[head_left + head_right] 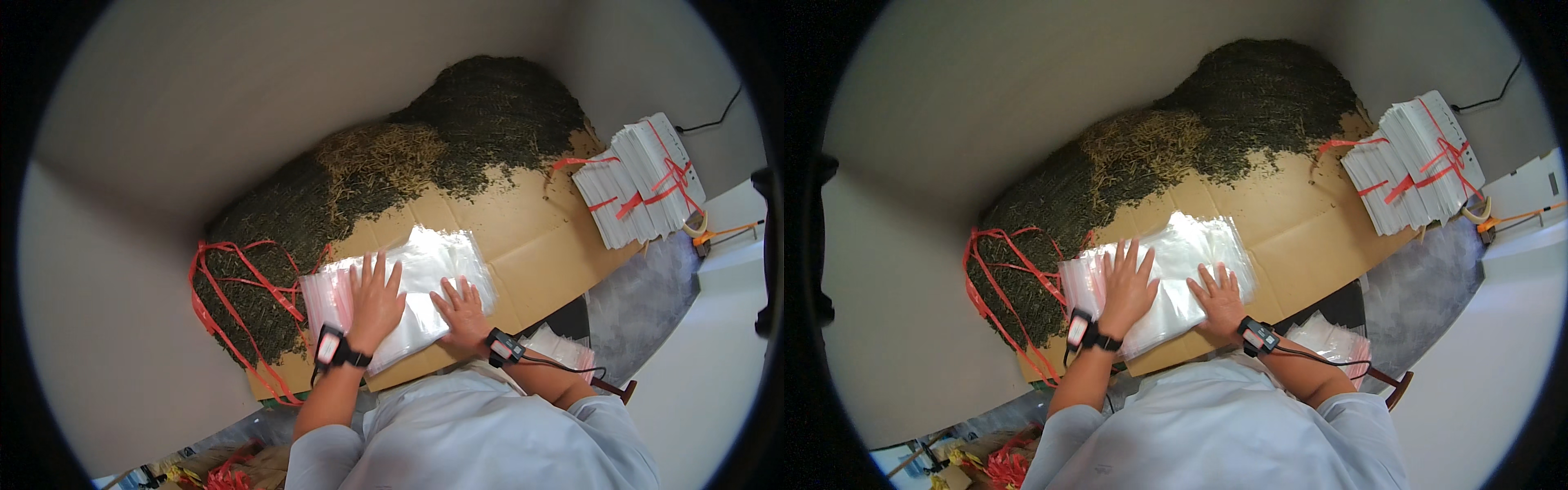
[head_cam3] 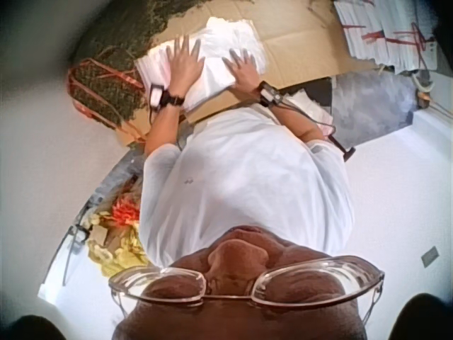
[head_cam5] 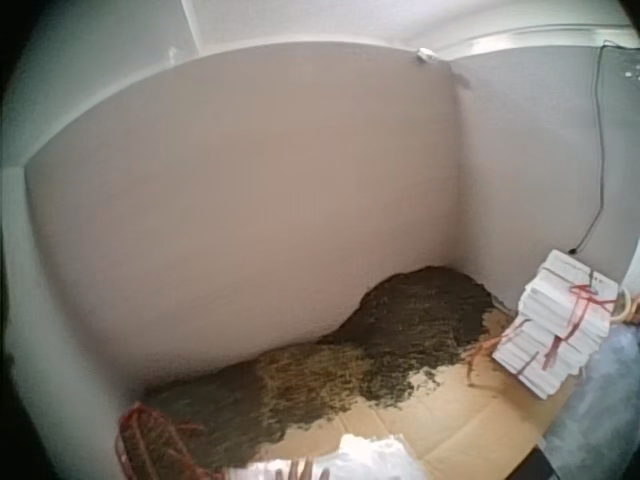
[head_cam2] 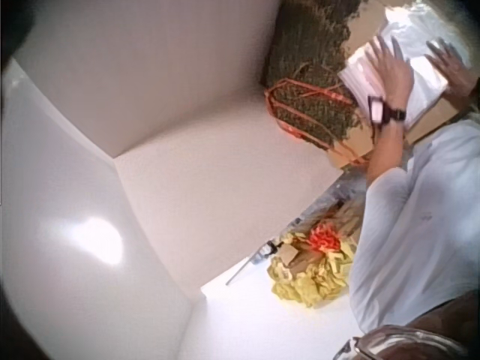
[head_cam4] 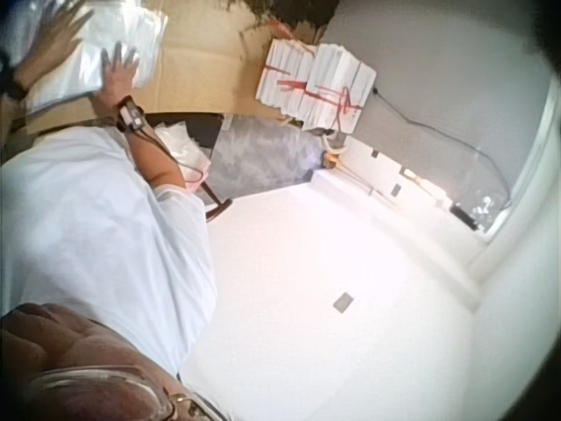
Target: The person scoops dried green herbs from a large pile on a cardboard sheet and places them into clear plastic bags. They seal each bag and set it aside, repeating the process multiple times.
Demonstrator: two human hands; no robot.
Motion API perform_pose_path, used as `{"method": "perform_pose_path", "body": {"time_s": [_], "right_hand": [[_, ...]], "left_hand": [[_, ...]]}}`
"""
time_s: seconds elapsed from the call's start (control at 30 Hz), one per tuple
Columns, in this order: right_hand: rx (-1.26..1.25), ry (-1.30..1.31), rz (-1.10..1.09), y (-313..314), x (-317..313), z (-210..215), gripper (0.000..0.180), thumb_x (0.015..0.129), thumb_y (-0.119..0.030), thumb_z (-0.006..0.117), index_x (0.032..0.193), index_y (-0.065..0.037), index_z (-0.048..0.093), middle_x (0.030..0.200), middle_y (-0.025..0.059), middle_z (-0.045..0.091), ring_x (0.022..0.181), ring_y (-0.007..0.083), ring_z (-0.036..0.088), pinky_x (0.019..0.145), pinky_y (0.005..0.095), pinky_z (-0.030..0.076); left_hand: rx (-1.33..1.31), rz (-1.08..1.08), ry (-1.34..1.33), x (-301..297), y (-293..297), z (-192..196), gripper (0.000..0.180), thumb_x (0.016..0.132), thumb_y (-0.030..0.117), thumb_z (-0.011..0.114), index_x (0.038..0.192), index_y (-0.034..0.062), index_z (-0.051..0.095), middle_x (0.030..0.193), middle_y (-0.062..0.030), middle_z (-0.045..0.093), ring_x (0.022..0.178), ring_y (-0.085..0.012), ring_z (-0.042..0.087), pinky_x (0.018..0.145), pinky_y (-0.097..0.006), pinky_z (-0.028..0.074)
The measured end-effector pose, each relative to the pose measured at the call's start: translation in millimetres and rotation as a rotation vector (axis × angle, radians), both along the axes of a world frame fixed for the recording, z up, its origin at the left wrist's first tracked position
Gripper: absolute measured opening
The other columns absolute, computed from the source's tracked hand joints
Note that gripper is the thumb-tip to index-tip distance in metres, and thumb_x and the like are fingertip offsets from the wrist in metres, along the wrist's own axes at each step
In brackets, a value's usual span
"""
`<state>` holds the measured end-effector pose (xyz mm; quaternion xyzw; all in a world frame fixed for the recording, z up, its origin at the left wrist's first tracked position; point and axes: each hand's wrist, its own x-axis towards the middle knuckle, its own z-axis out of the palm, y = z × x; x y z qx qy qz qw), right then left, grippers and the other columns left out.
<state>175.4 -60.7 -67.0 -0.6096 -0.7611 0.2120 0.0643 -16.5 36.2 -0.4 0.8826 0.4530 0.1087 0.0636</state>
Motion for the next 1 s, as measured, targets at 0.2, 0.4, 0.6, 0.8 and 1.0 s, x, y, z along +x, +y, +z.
{"method": "perform_pose_path", "body": {"time_s": [0.2, 0.4, 0.6, 0.8, 1.0], "right_hand": [[-0.047, 0.044, 0.01, -1, 9, 5, 0.099, 0.058, -0.033, 0.081, 0.142, -0.02, 0.031, 0.151, 0.016, 0.015, 0.135, 0.0495, 0.011, 0.107, 0.0612, 0.015], [-0.115, -0.034, 0.048, 5, 7, 12, 0.098, 0.06, -0.037, 0.08, 0.142, -0.018, 0.03, 0.151, 0.0164, 0.015, 0.136, 0.0488, 0.01, 0.108, 0.0595, 0.016], [-0.028, 0.084, 0.134, 7, 18, 9, 0.094, 0.065, -0.044, 0.077, 0.143, -0.018, 0.03, 0.15, 0.0168, 0.018, 0.135, 0.0481, 0.013, 0.109, 0.0576, 0.016], [0.273, 0.361, -0.37, 21, 64, -22, 0.074, 0.078, -0.037, 0.066, 0.139, -0.009, 0.035, 0.144, 0.0211, 0.029, 0.131, 0.0417, 0.029, 0.107, 0.0479, 0.025], [0.429, 0.245, -0.332, 24, 29, -50, 0.067, 0.079, -0.03, 0.066, 0.136, -0.006, 0.039, 0.134, 0.0264, 0.038, 0.118, 0.0415, 0.04, 0.102, 0.0479, 0.031]], "left_hand": [[-0.037, 0.475, 0.039, -64, -52, 24, 0.071, 0.073, 0.032, 0.072, 0.133, 0.0055, 0.045, 0.143, -0.0236, 0.028, 0.132, -0.0432, 0.024, 0.108, -0.055, 0.02], [-0.169, 0.613, -0.116, -61, -55, -30, 0.087, 0.072, 0.028, 0.074, 0.141, 0.0014, 0.027, 0.143, -0.0279, 0.024, 0.131, -0.0445, 0.024, 0.108, -0.049, 0.024], [-0.121, 0.601, -0.206, -68, -53, -49, 0.082, 0.075, 0.02, 0.071, 0.141, 0.0018, 0.026, 0.142, -0.0278, 0.025, 0.13, -0.0428, 0.028, 0.108, -0.047, 0.026], [-0.188, 0.621, -0.238, -68, -50, -49, 0.08, 0.074, 0.018, 0.071, 0.14, 0.0018, 0.028, 0.142, -0.0279, 0.025, 0.131, -0.043, 0.026, 0.108, -0.049, 0.023], [-0.227, 0.634, -0.212, -67, -49, -45, 0.085, 0.074, 0.025, 0.071, 0.142, 0.0022, 0.025, 0.145, -0.0259, 0.022, 0.131, -0.0435, 0.026, 0.108, -0.049, 0.024]]}}
